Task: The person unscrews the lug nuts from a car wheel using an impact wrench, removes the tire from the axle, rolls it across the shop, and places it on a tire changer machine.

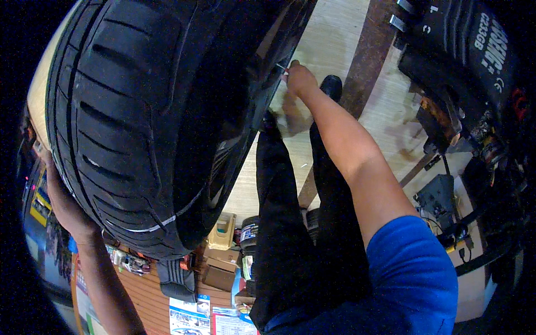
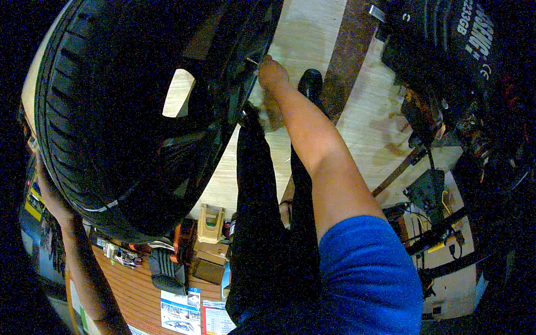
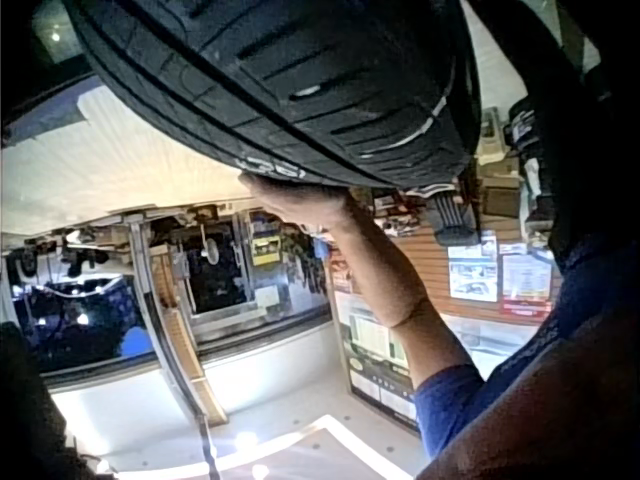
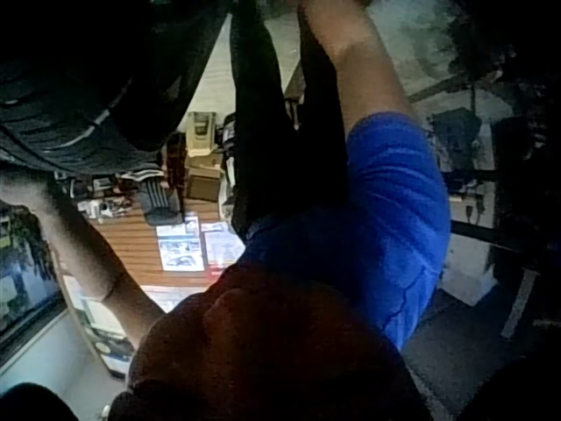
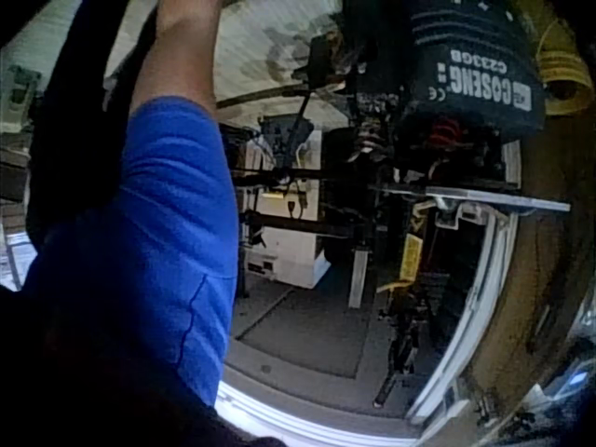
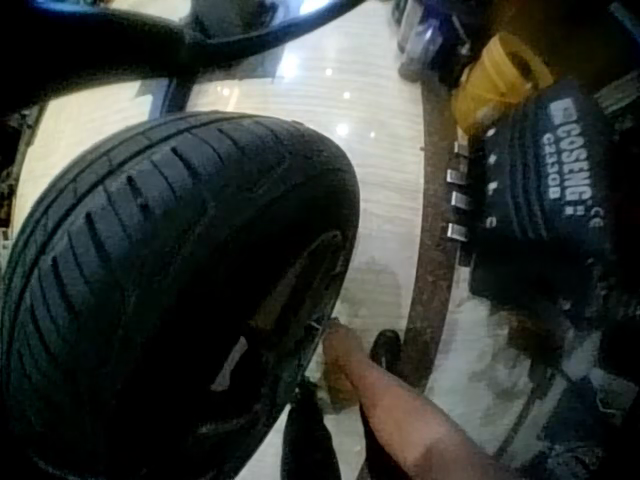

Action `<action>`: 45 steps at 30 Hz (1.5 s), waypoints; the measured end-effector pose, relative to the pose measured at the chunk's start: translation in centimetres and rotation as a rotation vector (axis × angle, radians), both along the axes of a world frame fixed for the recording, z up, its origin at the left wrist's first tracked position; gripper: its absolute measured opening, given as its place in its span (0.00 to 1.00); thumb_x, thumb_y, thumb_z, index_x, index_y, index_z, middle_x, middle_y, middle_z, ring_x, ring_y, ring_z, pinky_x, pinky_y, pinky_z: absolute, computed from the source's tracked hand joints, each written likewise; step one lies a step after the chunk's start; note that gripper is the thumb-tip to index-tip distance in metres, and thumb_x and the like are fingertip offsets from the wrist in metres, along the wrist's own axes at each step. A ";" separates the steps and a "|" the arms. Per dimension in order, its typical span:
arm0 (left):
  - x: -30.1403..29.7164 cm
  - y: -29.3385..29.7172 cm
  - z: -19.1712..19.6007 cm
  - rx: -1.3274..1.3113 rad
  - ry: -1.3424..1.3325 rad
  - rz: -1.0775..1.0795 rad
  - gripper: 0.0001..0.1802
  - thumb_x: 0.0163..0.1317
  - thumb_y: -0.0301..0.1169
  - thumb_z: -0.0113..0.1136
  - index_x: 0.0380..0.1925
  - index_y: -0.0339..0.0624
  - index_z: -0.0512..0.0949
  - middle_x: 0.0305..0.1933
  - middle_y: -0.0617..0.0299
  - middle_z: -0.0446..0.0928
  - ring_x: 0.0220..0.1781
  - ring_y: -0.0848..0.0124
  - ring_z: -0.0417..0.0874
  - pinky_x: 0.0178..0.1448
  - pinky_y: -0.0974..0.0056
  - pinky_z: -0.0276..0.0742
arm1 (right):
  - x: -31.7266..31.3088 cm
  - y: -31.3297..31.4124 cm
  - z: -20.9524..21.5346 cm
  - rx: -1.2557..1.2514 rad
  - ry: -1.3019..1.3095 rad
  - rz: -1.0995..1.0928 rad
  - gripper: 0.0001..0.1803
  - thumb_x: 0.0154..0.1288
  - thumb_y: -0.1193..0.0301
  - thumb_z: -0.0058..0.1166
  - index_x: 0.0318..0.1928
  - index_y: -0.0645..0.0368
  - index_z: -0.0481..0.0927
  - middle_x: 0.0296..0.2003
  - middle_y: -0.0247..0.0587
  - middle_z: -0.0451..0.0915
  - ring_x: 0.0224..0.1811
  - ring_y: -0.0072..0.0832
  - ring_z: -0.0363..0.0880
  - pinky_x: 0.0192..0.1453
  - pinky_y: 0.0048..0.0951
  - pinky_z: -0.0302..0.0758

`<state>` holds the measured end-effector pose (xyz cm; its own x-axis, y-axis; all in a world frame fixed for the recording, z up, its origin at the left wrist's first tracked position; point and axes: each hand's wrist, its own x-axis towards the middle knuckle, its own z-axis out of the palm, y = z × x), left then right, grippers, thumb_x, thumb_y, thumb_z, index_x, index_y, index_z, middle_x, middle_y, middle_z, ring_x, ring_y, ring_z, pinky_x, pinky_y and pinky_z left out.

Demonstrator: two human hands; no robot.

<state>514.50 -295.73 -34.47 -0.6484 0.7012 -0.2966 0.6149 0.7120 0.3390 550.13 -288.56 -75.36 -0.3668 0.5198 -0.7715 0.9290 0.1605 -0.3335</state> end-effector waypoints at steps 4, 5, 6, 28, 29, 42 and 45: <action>-0.2 -0.2 -0.2 0.018 0.165 -0.219 0.25 0.63 0.27 0.43 0.60 0.30 0.60 0.61 0.48 0.65 0.61 0.63 0.67 0.64 0.64 0.59 | 1.5 -0.3 -1.2 0.051 0.067 0.213 0.13 0.60 0.71 0.43 0.43 0.66 0.70 0.37 0.56 0.78 0.41 0.47 0.78 0.46 0.43 0.75; -0.3 -0.4 -0.3 0.033 0.148 -0.213 0.25 0.63 0.27 0.44 0.60 0.30 0.60 0.60 0.48 0.65 0.61 0.62 0.67 0.64 0.64 0.60 | 1.3 -0.4 -1.0 0.128 0.112 0.252 0.13 0.60 0.69 0.47 0.42 0.65 0.68 0.34 0.57 0.78 0.40 0.46 0.78 0.44 0.43 0.74; -0.3 -0.5 -0.3 0.034 0.149 -0.213 0.25 0.63 0.27 0.44 0.60 0.30 0.60 0.60 0.48 0.65 0.61 0.62 0.67 0.64 0.64 0.60 | 1.1 -0.4 -0.9 0.129 0.113 0.253 0.13 0.60 0.69 0.47 0.42 0.65 0.68 0.34 0.57 0.78 0.40 0.46 0.78 0.44 0.43 0.74; 0.7 0.7 0.0 -0.073 0.233 -0.203 0.24 0.64 0.27 0.42 0.60 0.30 0.60 0.59 0.48 0.66 0.59 0.63 0.69 0.64 0.64 0.60 | 1.8 0.0 -1.0 0.144 0.074 0.270 0.12 0.59 0.70 0.47 0.41 0.63 0.71 0.34 0.56 0.78 0.37 0.47 0.79 0.41 0.44 0.75; 0.9 1.3 -0.1 -0.114 0.275 -0.254 0.24 0.64 0.27 0.42 0.60 0.30 0.60 0.60 0.48 0.66 0.60 0.63 0.68 0.64 0.64 0.59 | 2.5 0.0 -1.9 0.186 0.128 0.345 0.12 0.60 0.69 0.46 0.41 0.64 0.71 0.34 0.56 0.78 0.38 0.48 0.78 0.42 0.44 0.75; 0.3 -0.1 0.1 -0.096 0.271 -0.219 0.25 0.62 0.26 0.44 0.60 0.33 0.61 0.60 0.49 0.66 0.60 0.62 0.68 0.64 0.63 0.61 | 1.0 0.3 -0.1 0.076 0.113 0.373 0.13 0.58 0.75 0.41 0.42 0.67 0.72 0.37 0.55 0.79 0.38 0.46 0.79 0.44 0.44 0.76; 0.1 -0.2 0.1 -0.081 0.259 -0.229 0.25 0.62 0.26 0.44 0.60 0.34 0.61 0.59 0.48 0.66 0.59 0.62 0.68 0.63 0.63 0.61 | 0.4 0.2 0.7 0.116 0.113 0.191 0.13 0.58 0.75 0.41 0.43 0.66 0.71 0.38 0.54 0.79 0.37 0.45 0.79 0.44 0.44 0.76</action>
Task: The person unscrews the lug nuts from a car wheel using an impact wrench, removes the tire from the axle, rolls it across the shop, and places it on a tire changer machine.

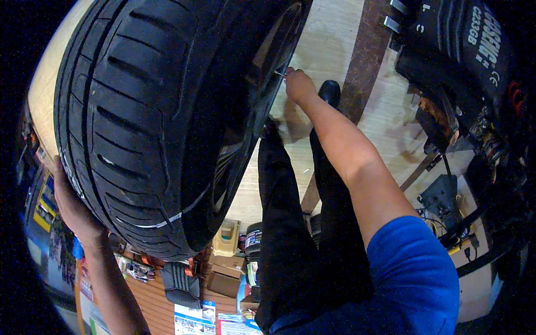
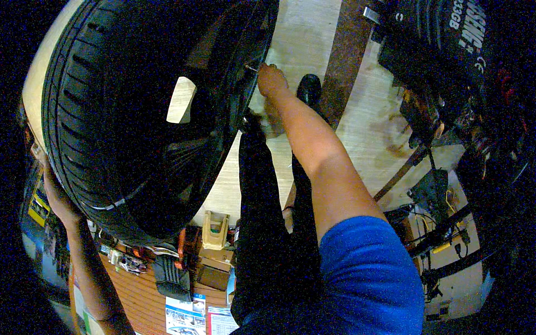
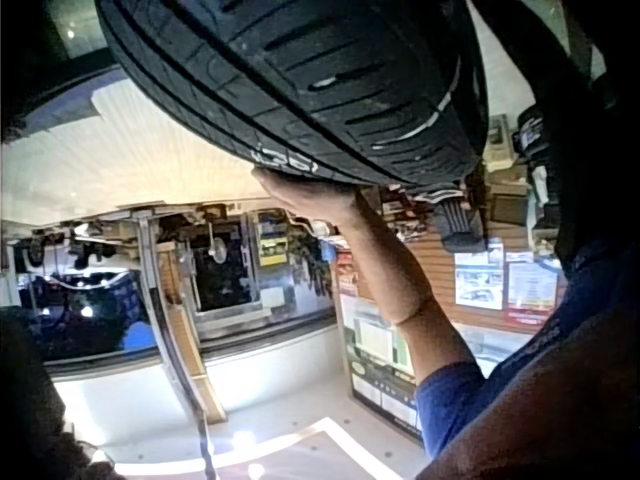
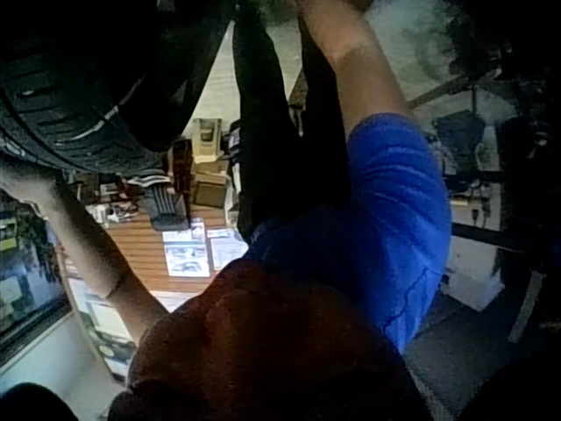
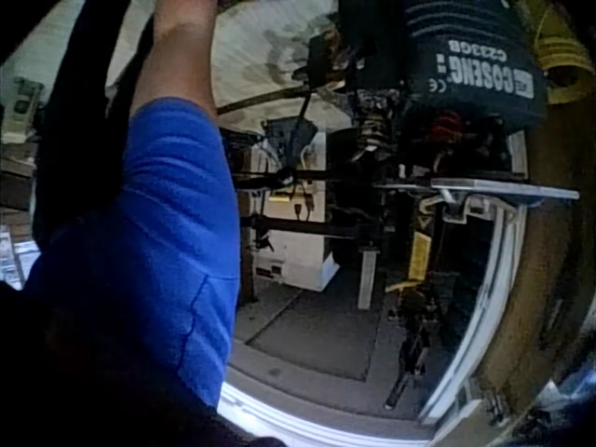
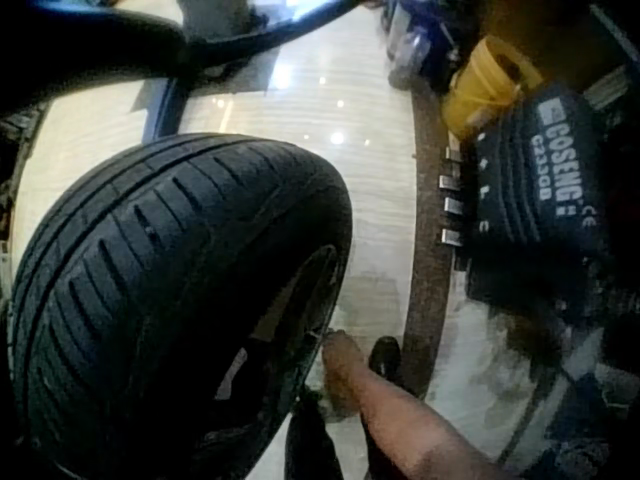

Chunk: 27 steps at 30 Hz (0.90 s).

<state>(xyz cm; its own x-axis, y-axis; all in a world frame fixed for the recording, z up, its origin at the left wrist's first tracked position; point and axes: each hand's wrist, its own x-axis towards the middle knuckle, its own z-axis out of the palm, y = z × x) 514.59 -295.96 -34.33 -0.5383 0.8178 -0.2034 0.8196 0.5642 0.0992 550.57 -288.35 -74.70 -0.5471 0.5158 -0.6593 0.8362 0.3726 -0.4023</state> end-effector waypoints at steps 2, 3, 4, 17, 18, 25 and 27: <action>0.1 0.3 -0.1 0.017 -0.025 -0.004 0.25 0.62 0.26 0.44 0.61 0.34 0.61 0.59 0.48 0.66 0.59 0.62 0.69 0.63 0.64 0.62 | 0.0 0.1 0.0 -0.013 -0.066 -0.058 0.13 0.58 0.75 0.41 0.43 0.66 0.71 0.37 0.53 0.79 0.37 0.45 0.79 0.43 0.43 0.76; 0.4 0.6 -0.1 0.020 -0.015 -0.001 0.25 0.62 0.26 0.44 0.61 0.34 0.60 0.59 0.48 0.66 0.59 0.63 0.69 0.63 0.64 0.62 | 0.4 0.0 -0.6 -0.011 -0.068 -0.062 0.13 0.58 0.75 0.41 0.43 0.66 0.71 0.37 0.53 0.79 0.37 0.45 0.79 0.43 0.43 0.76; 0.6 0.9 -0.2 0.022 -0.005 0.002 0.25 0.62 0.26 0.43 0.61 0.33 0.60 0.59 0.48 0.66 0.59 0.63 0.69 0.63 0.64 0.62 | 0.8 -0.2 -1.5 -0.010 -0.036 -0.115 0.12 0.59 0.71 0.44 0.42 0.65 0.70 0.36 0.54 0.79 0.38 0.46 0.78 0.43 0.43 0.75; 0.7 1.3 -0.3 0.142 -0.223 0.224 0.24 0.65 0.29 0.39 0.61 0.31 0.59 0.60 0.50 0.66 0.60 0.65 0.68 0.64 0.64 0.60 | 2.1 -0.4 0.0 -0.151 -0.024 0.002 0.36 0.48 0.80 0.50 0.62 0.52 0.60 0.35 0.54 0.78 0.37 0.49 0.77 0.42 0.44 0.73; 0.6 1.4 -0.4 0.043 -0.098 0.126 0.24 0.64 0.29 0.39 0.61 0.32 0.60 0.60 0.49 0.66 0.60 0.64 0.68 0.64 0.64 0.59 | 2.7 -0.1 0.7 -0.142 -0.033 -0.001 0.36 0.48 0.80 0.50 0.62 0.52 0.60 0.35 0.54 0.78 0.37 0.49 0.77 0.42 0.44 0.73; -1.1 2.4 -1.6 -0.012 -0.151 0.011 0.25 0.65 0.32 0.35 0.61 0.30 0.59 0.64 0.46 0.61 0.65 0.60 0.62 0.69 0.62 0.53 | 7.3 0.8 13.6 -0.282 0.212 -0.537 0.31 0.53 0.64 0.56 0.58 0.59 0.64 0.44 0.58 0.76 0.48 0.48 0.75 0.51 0.40 0.72; 1.7 5.6 -1.6 0.208 -0.545 0.493 0.26 0.66 0.36 0.35 0.58 0.28 0.62 0.62 0.45 0.63 0.63 0.60 0.65 0.67 0.62 0.54 | 9.4 0.5 16.5 -0.083 0.429 -0.627 0.21 0.63 0.73 0.43 0.57 0.60 0.65 0.38 0.54 0.77 0.35 0.42 0.77 0.39 0.39 0.74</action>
<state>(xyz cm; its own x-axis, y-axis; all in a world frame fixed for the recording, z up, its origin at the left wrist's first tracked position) 516.27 -290.37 -35.91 -0.7189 0.5591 -0.4130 0.2820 0.7777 0.5619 559.98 -287.86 -58.15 -0.3852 0.7721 -0.5054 0.6456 -0.1658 -0.7454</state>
